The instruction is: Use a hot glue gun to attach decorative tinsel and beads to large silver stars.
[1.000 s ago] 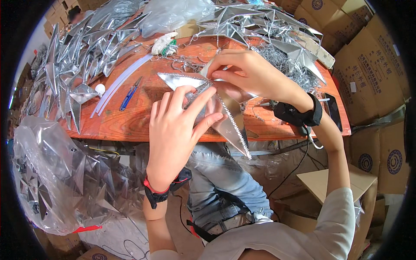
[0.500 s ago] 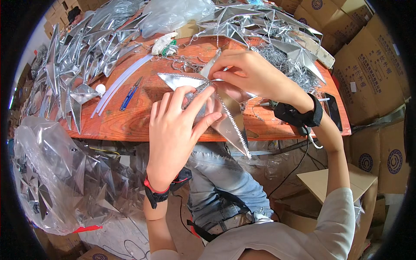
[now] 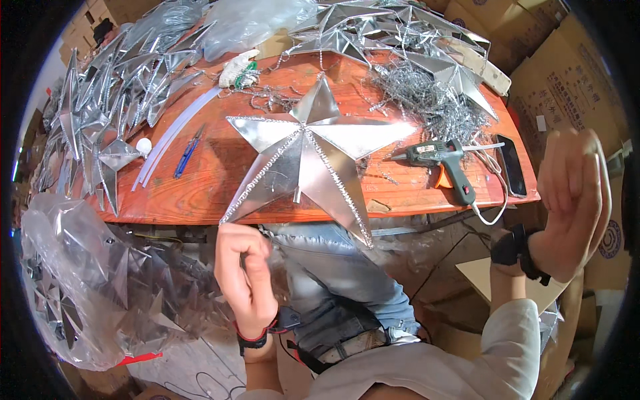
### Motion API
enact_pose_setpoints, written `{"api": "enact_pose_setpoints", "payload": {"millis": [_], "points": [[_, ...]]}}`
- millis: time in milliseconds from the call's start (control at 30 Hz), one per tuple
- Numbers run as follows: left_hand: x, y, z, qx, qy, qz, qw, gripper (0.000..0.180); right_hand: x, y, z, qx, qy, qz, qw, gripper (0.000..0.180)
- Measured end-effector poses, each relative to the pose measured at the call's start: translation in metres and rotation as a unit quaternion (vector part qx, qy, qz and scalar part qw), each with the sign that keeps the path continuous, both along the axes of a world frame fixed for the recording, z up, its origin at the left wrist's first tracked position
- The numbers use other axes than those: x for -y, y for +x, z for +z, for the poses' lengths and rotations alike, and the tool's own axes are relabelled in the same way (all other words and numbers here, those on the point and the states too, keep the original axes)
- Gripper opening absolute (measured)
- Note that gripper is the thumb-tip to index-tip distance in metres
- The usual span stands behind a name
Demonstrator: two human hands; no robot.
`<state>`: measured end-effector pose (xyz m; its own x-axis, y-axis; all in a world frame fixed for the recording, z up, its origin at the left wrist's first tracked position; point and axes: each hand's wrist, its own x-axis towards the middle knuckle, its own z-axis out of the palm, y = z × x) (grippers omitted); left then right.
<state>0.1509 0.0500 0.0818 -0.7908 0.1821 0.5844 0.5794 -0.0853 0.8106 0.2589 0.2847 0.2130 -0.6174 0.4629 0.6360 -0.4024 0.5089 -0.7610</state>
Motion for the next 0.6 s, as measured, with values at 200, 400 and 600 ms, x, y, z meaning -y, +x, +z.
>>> {"api": "enact_pose_setpoints", "payload": {"millis": [200, 400, 600], "points": [[-0.018, 0.009, -0.047, 0.075, -0.101, 0.019, 0.992, 0.014, -0.054, 0.017, -0.063, 0.025, 0.004, -0.130, 0.991, 0.023], [-0.060, 0.016, -0.077, -0.075, -0.132, 0.109, 0.982, 0.071, -0.086, 0.004, -0.129, 0.082, 0.009, -0.145, 0.986, 0.017], [-0.088, 0.020, -0.068, -0.053, -0.090, 0.134, 0.985, 0.080, -0.089, 0.005, -0.152, 0.101, 0.010, -0.143, 0.984, 0.013]]}}
